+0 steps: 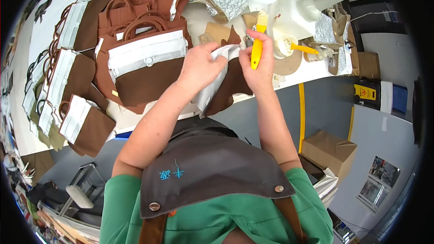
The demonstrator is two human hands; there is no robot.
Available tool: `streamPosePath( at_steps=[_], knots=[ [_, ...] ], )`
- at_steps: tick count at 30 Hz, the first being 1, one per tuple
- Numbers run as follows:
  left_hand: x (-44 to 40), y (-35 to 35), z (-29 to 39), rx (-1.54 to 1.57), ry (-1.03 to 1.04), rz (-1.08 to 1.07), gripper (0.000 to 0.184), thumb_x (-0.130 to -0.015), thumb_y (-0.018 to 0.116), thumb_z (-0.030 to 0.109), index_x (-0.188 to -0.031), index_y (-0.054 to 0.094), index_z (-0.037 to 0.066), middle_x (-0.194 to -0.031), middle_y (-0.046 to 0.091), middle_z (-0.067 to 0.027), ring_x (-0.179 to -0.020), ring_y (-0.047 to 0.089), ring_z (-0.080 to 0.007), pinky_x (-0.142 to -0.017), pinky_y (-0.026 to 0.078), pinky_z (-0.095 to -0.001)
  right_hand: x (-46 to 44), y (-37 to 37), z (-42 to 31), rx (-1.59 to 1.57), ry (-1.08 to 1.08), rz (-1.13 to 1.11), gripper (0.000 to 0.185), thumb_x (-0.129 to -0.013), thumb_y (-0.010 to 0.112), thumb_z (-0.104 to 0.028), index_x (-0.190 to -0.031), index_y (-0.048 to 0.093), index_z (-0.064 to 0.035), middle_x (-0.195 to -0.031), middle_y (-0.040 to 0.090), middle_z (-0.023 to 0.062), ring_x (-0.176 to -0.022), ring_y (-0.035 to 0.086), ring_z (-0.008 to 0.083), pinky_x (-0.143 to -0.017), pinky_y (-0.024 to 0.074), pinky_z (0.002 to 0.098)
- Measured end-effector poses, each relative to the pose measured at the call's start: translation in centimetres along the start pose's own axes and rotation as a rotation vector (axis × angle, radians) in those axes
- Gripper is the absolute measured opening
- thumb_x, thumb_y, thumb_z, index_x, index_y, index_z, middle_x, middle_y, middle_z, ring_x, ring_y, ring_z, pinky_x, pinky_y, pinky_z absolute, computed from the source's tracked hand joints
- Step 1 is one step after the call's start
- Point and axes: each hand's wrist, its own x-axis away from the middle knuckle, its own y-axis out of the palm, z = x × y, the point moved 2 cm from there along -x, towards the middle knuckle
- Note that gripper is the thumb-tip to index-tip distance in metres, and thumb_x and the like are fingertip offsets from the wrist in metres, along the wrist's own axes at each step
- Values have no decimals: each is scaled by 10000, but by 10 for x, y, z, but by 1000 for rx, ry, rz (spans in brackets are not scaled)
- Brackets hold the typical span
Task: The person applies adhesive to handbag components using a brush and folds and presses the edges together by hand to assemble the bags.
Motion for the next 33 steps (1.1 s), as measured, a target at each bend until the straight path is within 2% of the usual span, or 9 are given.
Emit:
streamPosePath(
  at_steps=[3, 6, 8, 12, 14, 20, 28, 31, 33],
  knots=[
    [-5, 2, -4, 39, -21, -60, 305, -759, 633, 215, -959, 631, -16, -730, 622, -123, -651, 564, -192, -645, 467, -337, -3, -1, 5, 4, 14, -18, 472, -780, 628, 42, -1209, 513, -118, -779, 510, -22, -693, 480, 60, -651, 430, 216],
    [-7, 9, -1, -36, 28, -26, 317, -759, 638, 218, -976, 638, -13, -768, 648, -137, -688, 607, -221, -666, 481, -360, -6, 4, 1, 56, -63, -31, 469, -753, 646, 40, -1176, 513, -114, -871, 541, 21, -731, 515, 107, -685, 458, 257],
    [-4, 13, 3, -116, 53, 25, 352, -762, 611, 277, -1007, 645, 27, -1029, 645, -207, -962, 636, -325, -821, 500, -403, -8, 7, 4, 41, -50, -41, 464, -743, 665, 31, -1156, 511, -112, -1046, 603, 59, -871, 576, 172, -796, 473, 296],
    [-7, 17, 7, -219, 142, 129, 389, -768, 642, 284, -1024, 645, -10, -869, 675, -215, -882, 655, -362, -820, 501, -409, -10, 8, 5, -53, 128, -36, 409, -776, 690, -7, -1138, 520, -94, -1061, 602, 57, -926, 577, 159, -796, 470, 292],
    [-16, 14, 5, -245, 16, -28, 387, -785, 595, 339, -1044, 674, 63, -962, 678, -194, -927, 646, -353, -823, 511, -429, -16, 2, 6, 8, -128, 108, 259, -806, 720, -49, -1020, 574, -47, -915, 622, 36, -773, 566, 109, -707, 466, 254],
    [-13, 15, 6, -216, 8, 15, 322, -787, 609, 285, -1021, 706, 86, -905, 682, -192, -890, 645, -369, -812, 514, -443, -27, -71, -51, -206, 87, -10, 325, -869, 705, -180, -602, 598, -29, -588, 541, -38, -539, 427, 65, -524, 343, 254],
    [-4, 24, 11, -203, 14, 62, 387, -787, 635, 294, -1117, 677, 95, -948, 682, -189, -956, 646, -347, -863, 509, -428, -29, -52, -48, -47, 26, -63, 231, -932, 627, -171, -742, 635, -41, -692, 558, -27, -645, 479, 55, -580, 397, 214],
    [-9, 26, 5, -203, 5, 32, 306, -781, 627, 264, -1012, 696, 75, -906, 674, -204, -903, 647, -368, -845, 509, -441, -30, -37, -43, 218, -158, -365, 315, -953, 597, -246, -718, 606, -38, -658, 499, -42, -650, 449, 43, -602, 345, 202],
    [-8, 21, 1, -89, 24, 86, 260, -790, 606, 229, -966, 698, 62, -888, 671, -209, -886, 644, -381, -826, 506, -454, -31, -34, -42, 163, -31, -168, 338, -973, 557, -233, -696, 560, -39, -637, 475, -18, -678, 482, 76, -635, 368, 228]
  ],
)
